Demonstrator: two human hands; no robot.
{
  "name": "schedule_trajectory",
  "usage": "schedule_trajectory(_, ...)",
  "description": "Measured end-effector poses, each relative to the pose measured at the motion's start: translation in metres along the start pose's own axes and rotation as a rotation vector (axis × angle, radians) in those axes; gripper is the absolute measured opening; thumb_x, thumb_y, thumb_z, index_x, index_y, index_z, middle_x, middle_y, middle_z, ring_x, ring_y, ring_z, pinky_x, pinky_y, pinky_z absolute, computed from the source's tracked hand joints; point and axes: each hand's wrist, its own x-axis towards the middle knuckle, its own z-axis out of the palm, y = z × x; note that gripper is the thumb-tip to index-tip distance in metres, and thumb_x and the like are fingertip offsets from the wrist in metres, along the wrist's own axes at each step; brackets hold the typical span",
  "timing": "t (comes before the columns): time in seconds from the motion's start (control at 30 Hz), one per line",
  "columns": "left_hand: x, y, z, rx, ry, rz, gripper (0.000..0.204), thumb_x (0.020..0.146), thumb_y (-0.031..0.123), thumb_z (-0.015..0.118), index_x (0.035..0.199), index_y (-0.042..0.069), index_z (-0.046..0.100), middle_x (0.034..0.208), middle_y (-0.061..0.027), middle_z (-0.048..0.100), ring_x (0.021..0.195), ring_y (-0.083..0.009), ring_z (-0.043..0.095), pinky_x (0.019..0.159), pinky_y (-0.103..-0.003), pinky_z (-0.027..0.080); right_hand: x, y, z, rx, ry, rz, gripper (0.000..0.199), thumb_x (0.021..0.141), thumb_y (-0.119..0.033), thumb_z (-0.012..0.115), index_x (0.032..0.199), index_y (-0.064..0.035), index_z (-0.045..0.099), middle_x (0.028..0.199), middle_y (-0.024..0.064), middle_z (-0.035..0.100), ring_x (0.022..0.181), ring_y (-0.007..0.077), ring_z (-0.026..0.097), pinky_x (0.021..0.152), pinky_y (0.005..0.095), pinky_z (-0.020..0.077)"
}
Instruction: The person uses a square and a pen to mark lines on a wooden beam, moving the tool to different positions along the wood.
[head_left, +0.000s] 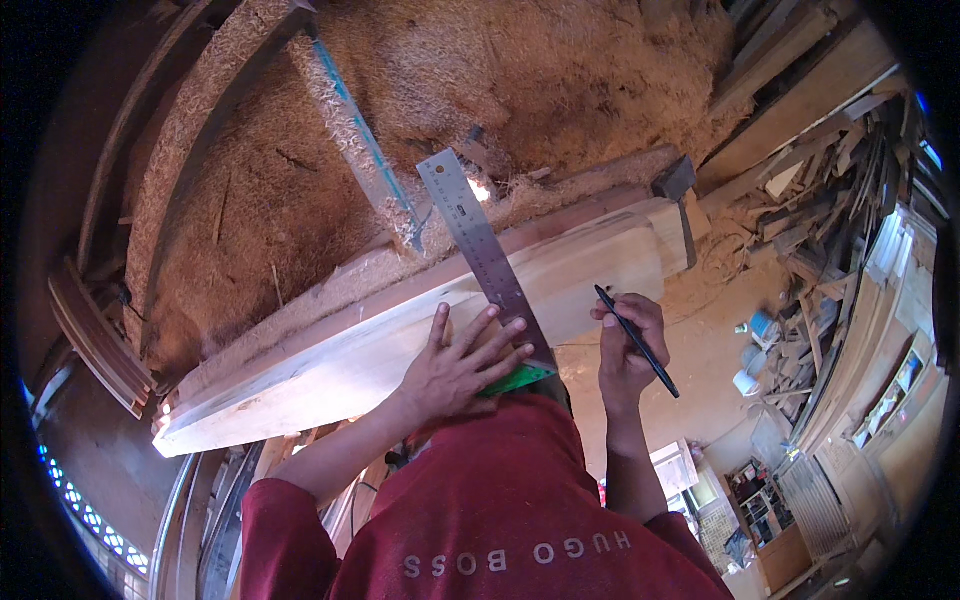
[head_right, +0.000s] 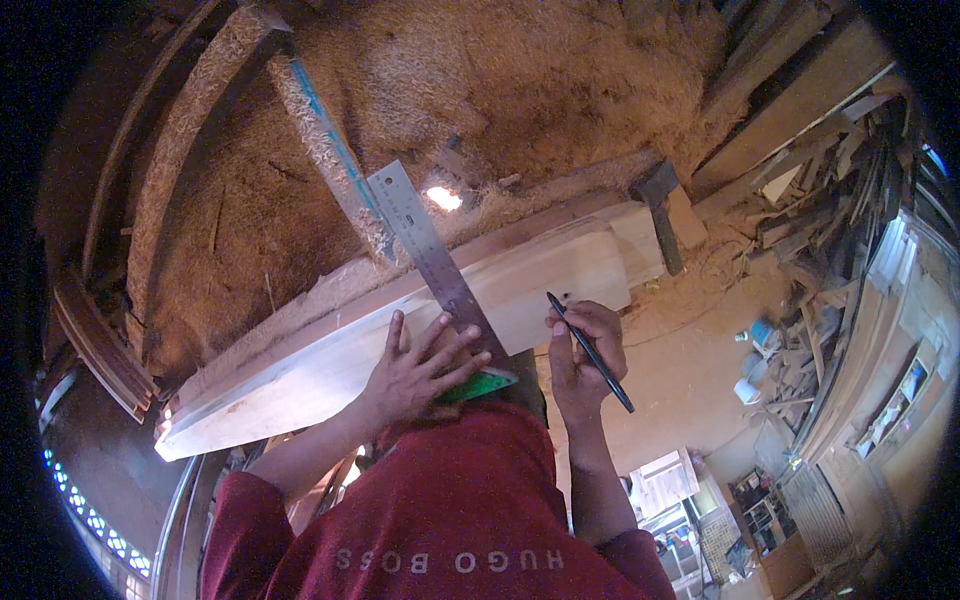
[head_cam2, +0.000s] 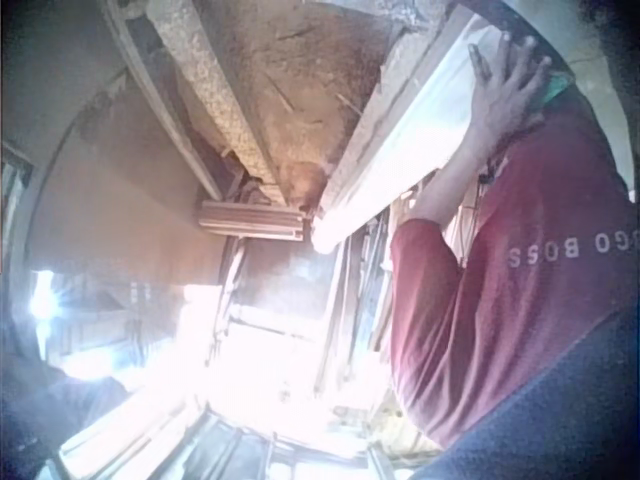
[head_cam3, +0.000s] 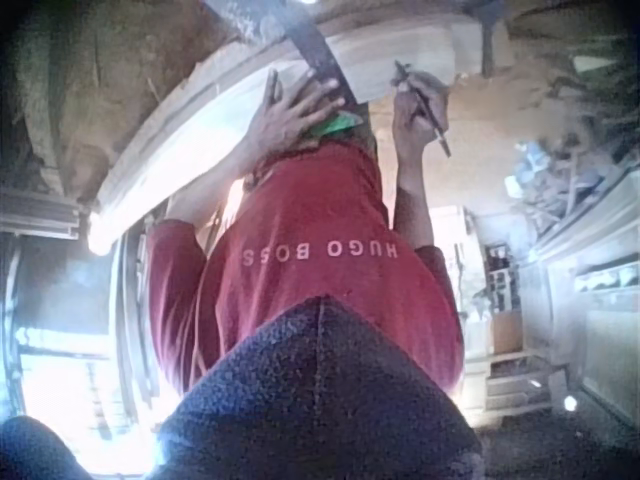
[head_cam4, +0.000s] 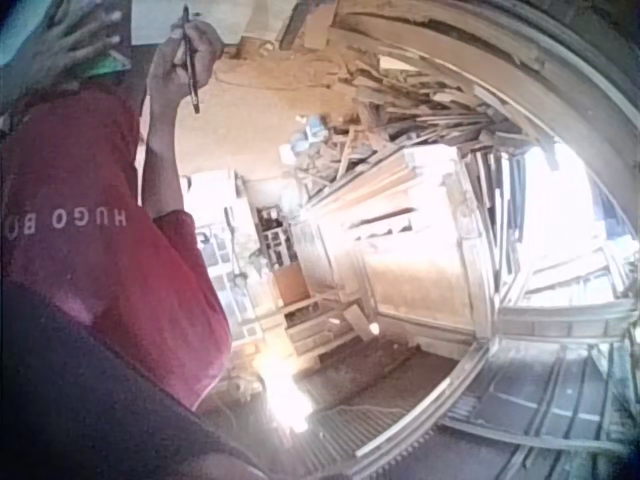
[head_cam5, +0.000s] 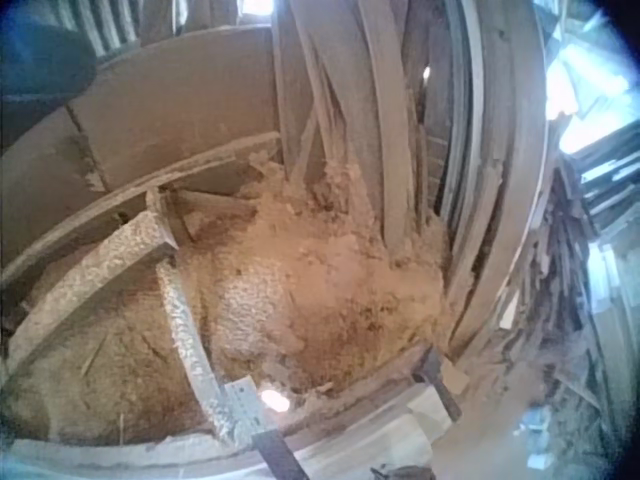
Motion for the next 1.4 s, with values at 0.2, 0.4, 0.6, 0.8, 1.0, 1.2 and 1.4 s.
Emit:
schedule_trajectory(0.2,0.0,-0.004,-0.003,0.017,0.048,0.038,0.109,0.07,0.079,0.066,0.162,0.04,0.024,0.172,0.0007,0.018,0.157,-0.0319,0.019,0.117,-0.078,0.003,-0.008,-0.001,0.009,0.042,0.001,0.075,0.016,0.094,0.006,0.063,0.109,0.0009,0.061,0.108,0.0152,0.063,0.091,0.0211,0.07,0.082,0.0332,0.0582)
schedule_trajectory(0.4,-0.002,-0.004,-0.004,-0.028,0.176,0.063,0.106,0.071,0.072,0.072,0.161,0.031,0.033,0.17,-0.0003,0.024,0.158,-0.0293,0.019,0.119,-0.075,0.005,-0.016,0.001,0.019,0.023,0.029,0.049,0.01,0.097,0.004,0.061,0.107,0.0028,0.061,0.106,0.0146,0.065,0.087,0.0206,0.07,0.08,0.0343,0.0595)
schedule_trajectory(0.6,-0.041,-0.015,0.008,-0.029,0.094,0.032,0.105,0.071,0.073,0.072,0.16,0.031,0.034,0.17,-0.0004,0.025,0.158,-0.0294,0.02,0.12,-0.074,0.005,-0.034,-0.001,0.027,0.053,0.014,0.048,0.009,0.097,0.005,0.062,0.105,0.003,0.061,0.106,0.0147,0.065,0.086,0.0214,0.071,0.079,0.0348,0.0602)
schedule_trajectory(0.8,-0.056,-0.024,0.014,-0.031,0.15,0.026,0.101,0.075,0.072,0.07,0.16,0.031,0.034,0.17,-0.0013,0.025,0.158,-0.0303,0.02,0.12,-0.075,0.006,-0.056,-0.005,0.057,0.136,-0.01,0.109,0.015,0.092,0.007,0.067,0.106,0.0033,0.064,0.108,0.0166,0.066,0.09,0.0209,0.07,0.083,0.034,0.0591)
schedule_trajectory(1.0,-0.051,-0.029,0.012,-0.1,0.153,0.094,0.1,0.074,0.07,0.071,0.158,0.027,0.038,0.169,-0.0027,0.028,0.157,-0.0308,0.021,0.12,-0.074,0.005,-0.064,-0.007,0.079,0.092,-0.033,0.059,0.016,0.089,0.006,0.07,0.104,0.0028,0.066,0.105,0.0171,0.068,0.096,0.0245,0.07,0.084,0.0351,0.0586)
schedule_trajectory(1.2,-0.05,-0.027,0.022,-0.01,0.184,0.1,0.103,0.074,0.079,0.065,0.16,0.031,0.035,0.169,-0.0037,0.027,0.158,-0.0351,0.018,0.118,-0.077,0.0,-0.066,-0.011,0.093,0.012,-0.04,0.02,0.015,0.089,0.004,0.07,0.103,0.0014,0.068,0.103,0.0159,0.07,0.099,0.0262,0.07,0.086,0.0359,0.0578)
schedule_trajectory(1.4,-0.051,-0.029,0.022,-0.094,0.235,0.114,0.101,0.073,0.072,0.071,0.156,0.024,0.041,0.169,-0.0048,0.028,0.158,-0.0298,0.02,0.12,-0.075,0.002,-0.064,-0.005,0.097,-0.042,-0.034,-0.008,0.015,0.088,0.002,0.074,0.102,0.0012,0.07,0.106,0.0169,0.071,0.098,0.0264,0.071,0.087,0.0357,0.058)
